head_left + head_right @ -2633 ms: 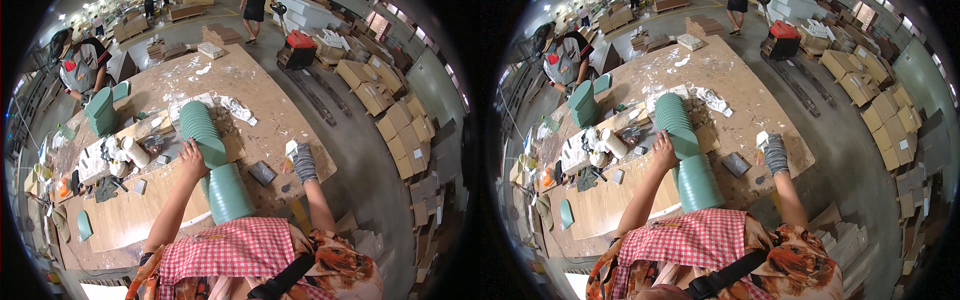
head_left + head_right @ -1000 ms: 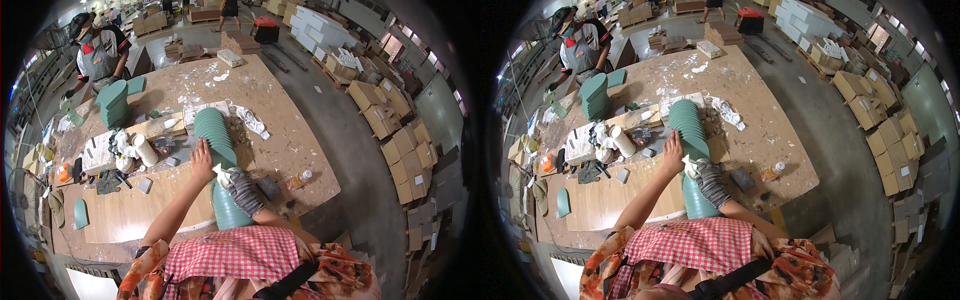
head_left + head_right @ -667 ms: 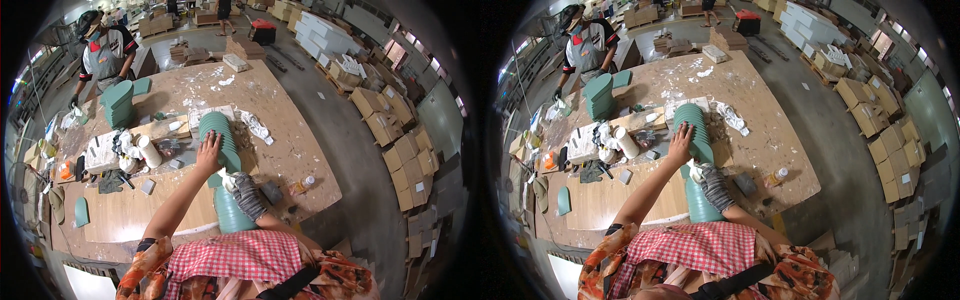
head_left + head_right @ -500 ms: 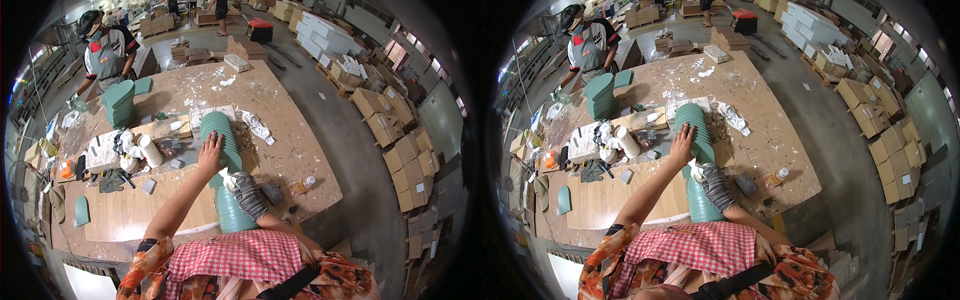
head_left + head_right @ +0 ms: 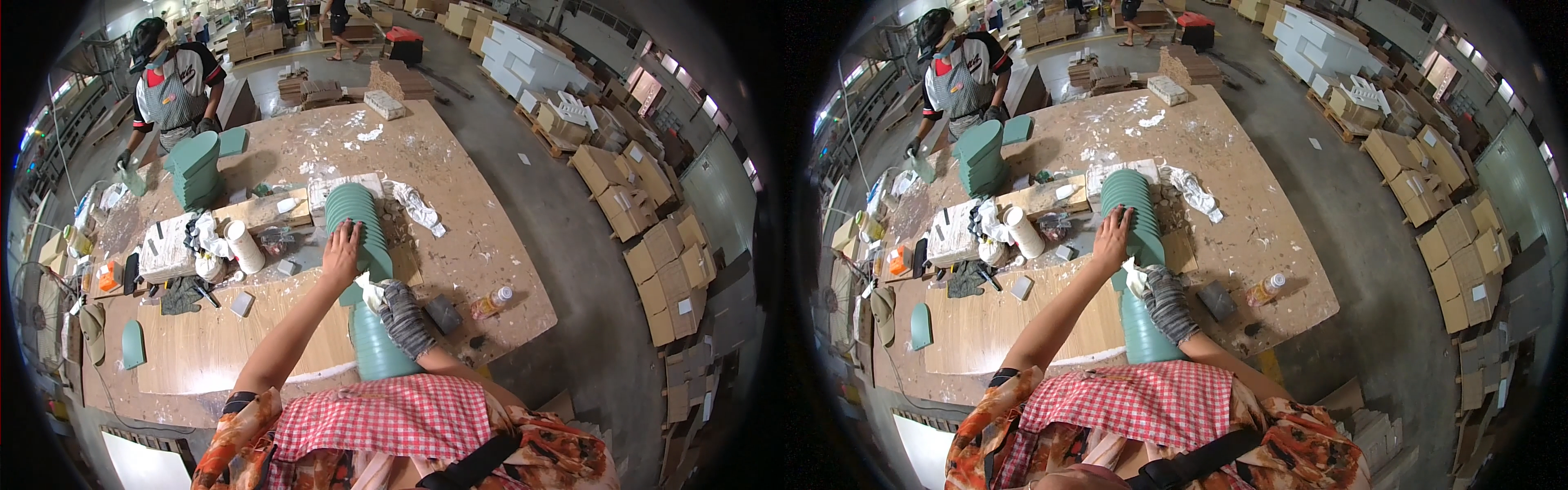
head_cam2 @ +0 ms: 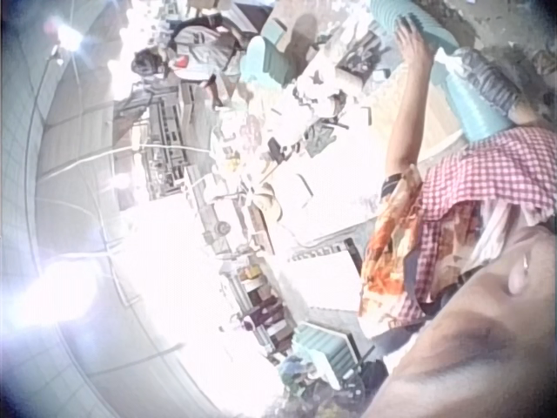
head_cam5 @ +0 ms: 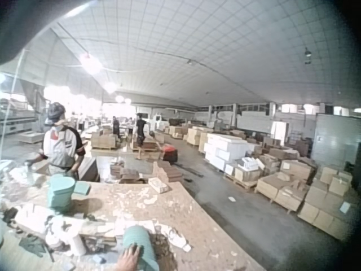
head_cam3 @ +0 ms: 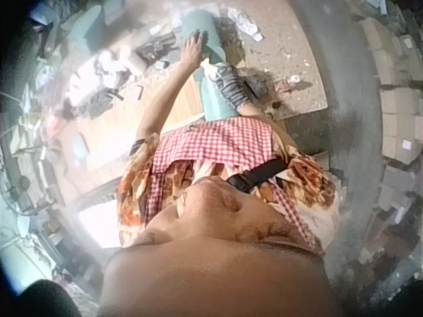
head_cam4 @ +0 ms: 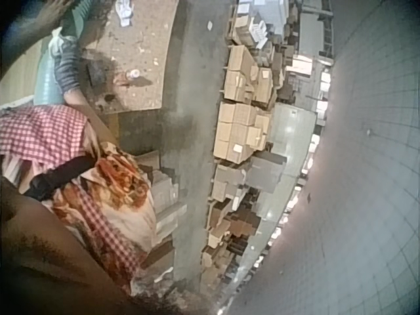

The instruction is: The person wipes a stack of green circular furniture parts using a cloth held in a gloved hand, handling the parts one by one and placing them on a stack.

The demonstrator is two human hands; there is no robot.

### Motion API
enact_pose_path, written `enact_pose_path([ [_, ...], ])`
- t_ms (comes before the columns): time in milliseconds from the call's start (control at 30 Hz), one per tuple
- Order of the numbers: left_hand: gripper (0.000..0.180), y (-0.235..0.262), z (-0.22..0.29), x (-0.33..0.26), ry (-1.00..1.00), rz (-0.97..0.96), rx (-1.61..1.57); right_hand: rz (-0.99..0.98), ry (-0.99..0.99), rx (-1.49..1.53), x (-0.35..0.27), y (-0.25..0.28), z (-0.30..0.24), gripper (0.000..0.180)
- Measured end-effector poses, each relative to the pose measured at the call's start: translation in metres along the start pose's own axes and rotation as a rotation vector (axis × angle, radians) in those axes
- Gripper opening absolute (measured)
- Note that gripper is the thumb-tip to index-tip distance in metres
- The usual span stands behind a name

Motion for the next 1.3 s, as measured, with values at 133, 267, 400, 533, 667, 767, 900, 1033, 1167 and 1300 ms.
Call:
enact_pose_path([
  [133, 0.107, 0.019, 0.013, -0.013, -0.077, 0.071, -0.007, 0.027, 0.002, -0.034, -0.001, 0.001, 0.007, 0.039],
  [267, 0.105, 0.04, -0.002, -0.029, -0.066, 0.168, -0.324, 0.018, -0.015, 0.018, 0.0, 0.003, 0.003, 0.038],
  [400, 0.094, 0.042, 0.009, -0.036, -0.085, 0.095, -0.317, -0.055, -0.057, 0.031, 0.001, -0.001, 0.007, 0.032],
  [533, 0.094, 0.029, 0.006, -0.047, -0.018, 0.143, -0.442, 0.013, 0.019, -0.022, -0.004, 0.003, 0.006, 0.034],
  [667, 0.108, 0.0, -0.019, -0.062, 0.092, 0.318, -0.729, 0.013, 0.027, 0.033, -0.003, 0.001, 0.002, 0.034],
  [767, 0.107, -0.007, -0.023, -0.068, 0.147, 0.329, -0.791, 0.003, 0.027, 0.11, -0.001, 0.004, 0.006, 0.031],
  [900, 0.102, -0.005, -0.014, -0.073, 0.196, 0.272, -0.82, -0.074, -0.286, 0.755, 0.01, -0.003, 0.076, 0.032],
  [1033, 0.099, -0.007, -0.02, -0.082, 0.165, 0.35, -0.768, 0.155, -0.114, 0.191, 0.06, 0.057, 0.057, 0.029],
  [1167, 0.097, -0.007, -0.013, -0.077, 0.159, 0.32, -0.783, -0.591, -0.045, -1.086, 0.124, -0.03, 0.076, 0.036],
  [1300, 0.088, -0.015, -0.018, -0.08, 0.135, 0.327, -0.814, -0.384, 0.01, -0.645, 0.107, -0.067, 0.047, 0.045],
])
Point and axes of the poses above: each hand's wrist, its own x-axis towards the middle knuckle, its own y-axis out of the back of the hand, z = x × y, the point moved 9 cm from there along x, towards the middle knuckle, and after that the axes turned 10 degrees about -z, right-handed, at the moved point
